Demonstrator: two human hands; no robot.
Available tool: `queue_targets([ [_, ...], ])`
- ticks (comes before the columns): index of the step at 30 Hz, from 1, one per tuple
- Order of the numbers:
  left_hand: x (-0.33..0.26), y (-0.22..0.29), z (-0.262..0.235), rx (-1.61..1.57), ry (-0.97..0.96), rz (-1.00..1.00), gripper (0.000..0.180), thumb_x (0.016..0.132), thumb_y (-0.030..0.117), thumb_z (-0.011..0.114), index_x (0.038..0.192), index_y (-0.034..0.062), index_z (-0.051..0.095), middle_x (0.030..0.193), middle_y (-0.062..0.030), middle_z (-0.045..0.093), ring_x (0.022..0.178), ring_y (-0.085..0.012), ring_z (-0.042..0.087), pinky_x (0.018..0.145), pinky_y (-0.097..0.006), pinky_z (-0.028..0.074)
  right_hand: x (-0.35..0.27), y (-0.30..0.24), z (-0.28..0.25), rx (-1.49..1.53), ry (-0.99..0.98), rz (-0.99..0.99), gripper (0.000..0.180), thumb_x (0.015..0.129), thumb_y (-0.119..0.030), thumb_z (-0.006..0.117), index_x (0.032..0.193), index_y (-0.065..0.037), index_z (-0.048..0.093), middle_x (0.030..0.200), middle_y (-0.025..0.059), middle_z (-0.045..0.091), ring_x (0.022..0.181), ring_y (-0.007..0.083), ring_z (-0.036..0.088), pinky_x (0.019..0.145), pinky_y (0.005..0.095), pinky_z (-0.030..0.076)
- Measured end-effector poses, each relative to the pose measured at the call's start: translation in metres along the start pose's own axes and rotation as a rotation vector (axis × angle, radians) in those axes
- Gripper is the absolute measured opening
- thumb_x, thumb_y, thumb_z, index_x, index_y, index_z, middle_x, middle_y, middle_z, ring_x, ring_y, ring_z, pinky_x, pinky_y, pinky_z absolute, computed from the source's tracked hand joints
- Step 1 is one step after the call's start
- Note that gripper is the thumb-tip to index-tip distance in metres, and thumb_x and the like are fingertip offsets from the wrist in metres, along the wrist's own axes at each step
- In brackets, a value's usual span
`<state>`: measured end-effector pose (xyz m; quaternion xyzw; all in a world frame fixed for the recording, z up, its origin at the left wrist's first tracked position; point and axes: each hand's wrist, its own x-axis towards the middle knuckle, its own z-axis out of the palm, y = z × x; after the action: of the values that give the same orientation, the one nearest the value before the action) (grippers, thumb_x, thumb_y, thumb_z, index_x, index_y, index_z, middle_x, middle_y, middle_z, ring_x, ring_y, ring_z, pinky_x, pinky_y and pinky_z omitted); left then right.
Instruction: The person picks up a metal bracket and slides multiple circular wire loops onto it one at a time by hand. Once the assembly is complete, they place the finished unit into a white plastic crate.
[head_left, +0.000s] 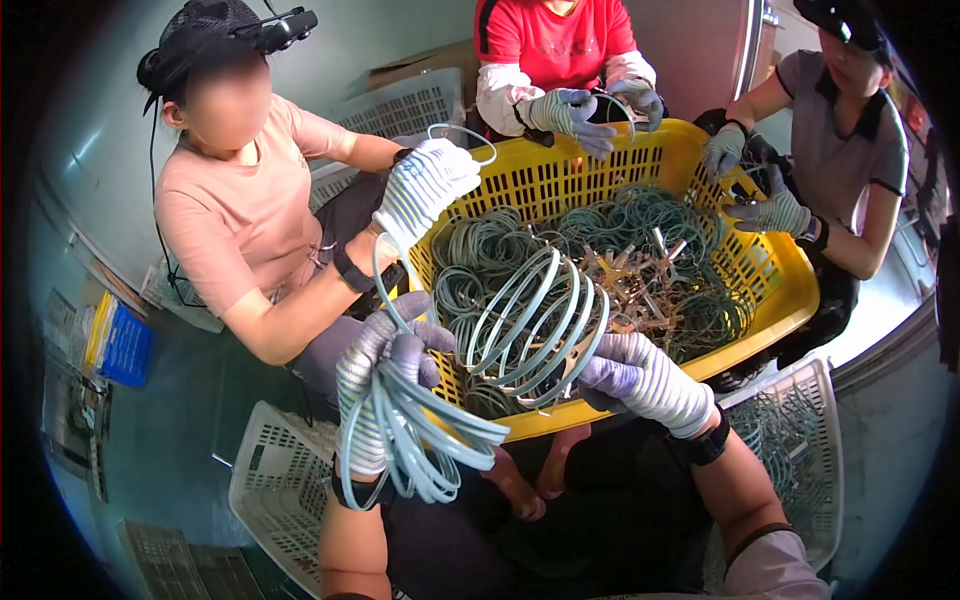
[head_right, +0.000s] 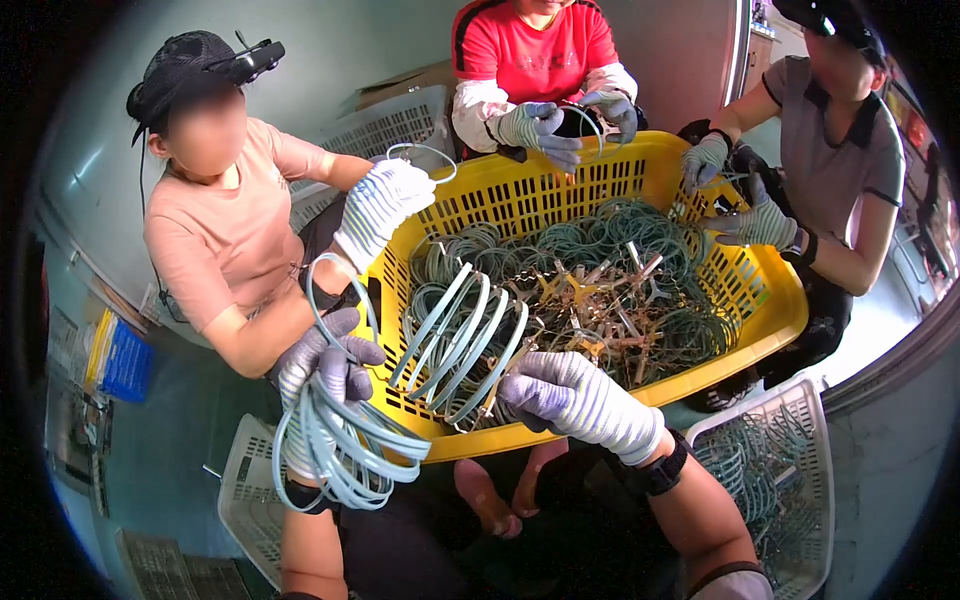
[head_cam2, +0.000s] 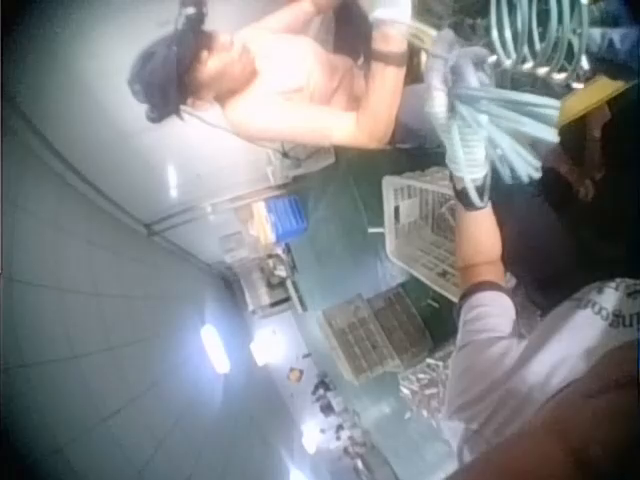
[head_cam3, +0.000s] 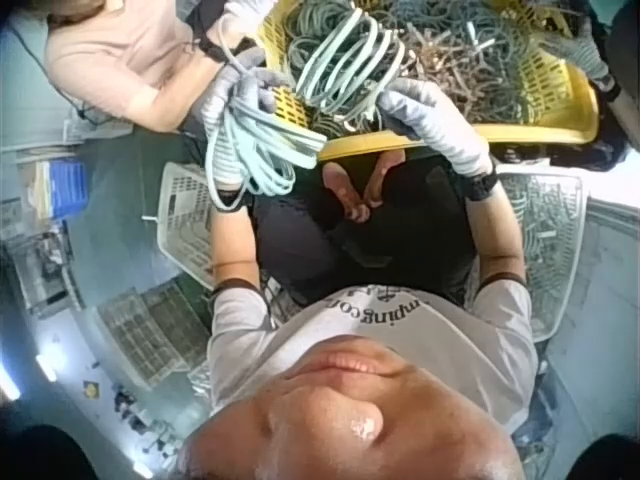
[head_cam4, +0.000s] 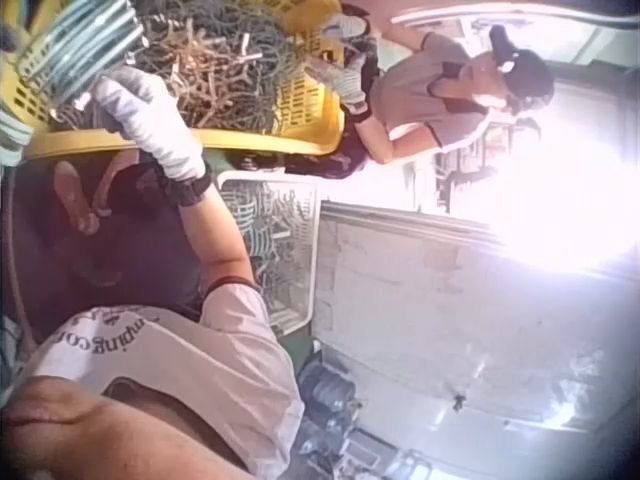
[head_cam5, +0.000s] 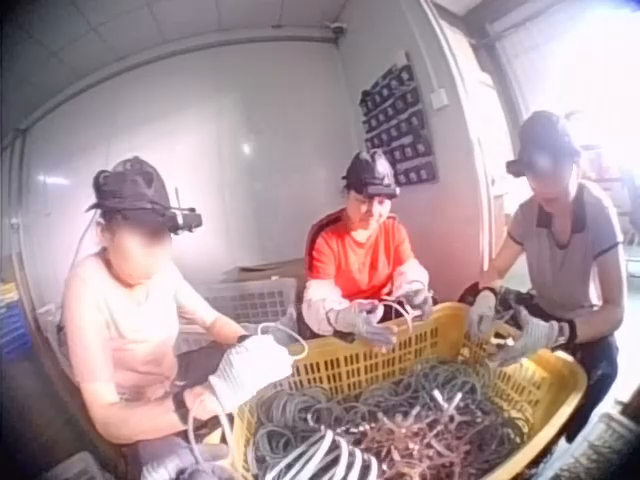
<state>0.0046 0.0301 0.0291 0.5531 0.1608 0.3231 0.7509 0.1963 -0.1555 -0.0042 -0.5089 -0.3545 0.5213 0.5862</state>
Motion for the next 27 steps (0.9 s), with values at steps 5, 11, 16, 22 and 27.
queue_targets([
  [5,-0.005,0.008,-0.012,0.027,-0.106,0.056,0.033,0.093,0.005,0.051,0.125,-0.0042,0.05,0.089,-0.0181,0.063,0.065,-0.0158,0.066,0.056,-0.022,0.056,0.009,0.006,-0.001,-0.227,0.24,-0.197,0.025,0.089,-0.026,0.063,0.097,-0.002,0.063,0.076,-0.001,0.061,0.069,0.0082,0.053,0.065,0.0245,0.045],
  [11,-0.005,-0.002,-0.012,0.572,-0.127,0.402,0.026,0.089,0.004,0.056,0.115,0.0022,0.063,0.068,-0.0015,0.062,0.057,-0.0069,0.056,0.053,-0.021,0.044,0.017,0.022,-0.009,-0.697,0.276,-0.374,0.028,0.081,-0.024,0.069,0.099,-0.004,0.062,0.079,0.0156,0.064,0.077,0.0346,0.063,0.065,0.0335,0.049],
  [16,-0.007,0.005,-0.015,0.861,-0.254,0.287,0.035,0.082,-0.002,0.054,0.115,0.0045,0.064,0.07,-0.0026,0.063,0.056,-0.0057,0.055,0.052,-0.02,0.044,0.016,0.019,-0.007,-0.724,0.283,-0.338,0.03,0.081,-0.026,0.07,0.099,-0.004,0.062,0.08,0.0168,0.064,0.077,0.0347,0.063,0.065,0.0338,0.049],
  [22,-0.005,0.003,-0.011,0.873,-0.095,0.436,0.027,0.085,0.001,0.055,0.11,0.0018,0.065,0.069,-0.0023,0.061,0.057,-0.0071,0.055,0.052,-0.021,0.043,0.012,0.017,-0.005,-0.659,0.229,-0.327,0.033,0.083,-0.024,0.069,0.107,-0.002,0.062,0.083,0.0156,0.066,0.075,0.0234,0.065,0.067,0.0305,0.049],
  [27,-0.002,0.003,-0.005,0.684,-0.035,0.422,0.02,0.09,0.009,0.058,0.105,-0.0022,0.065,0.068,-0.0018,0.06,0.06,-0.0082,0.056,0.054,-0.022,0.044,0.008,0.015,-0.004,-0.297,0.07,-0.254,0.037,0.087,-0.021,0.066,0.116,0.0,0.059,0.088,0.008,0.067,0.082,0.0053,0.057,0.075,0.0251,0.048],
])
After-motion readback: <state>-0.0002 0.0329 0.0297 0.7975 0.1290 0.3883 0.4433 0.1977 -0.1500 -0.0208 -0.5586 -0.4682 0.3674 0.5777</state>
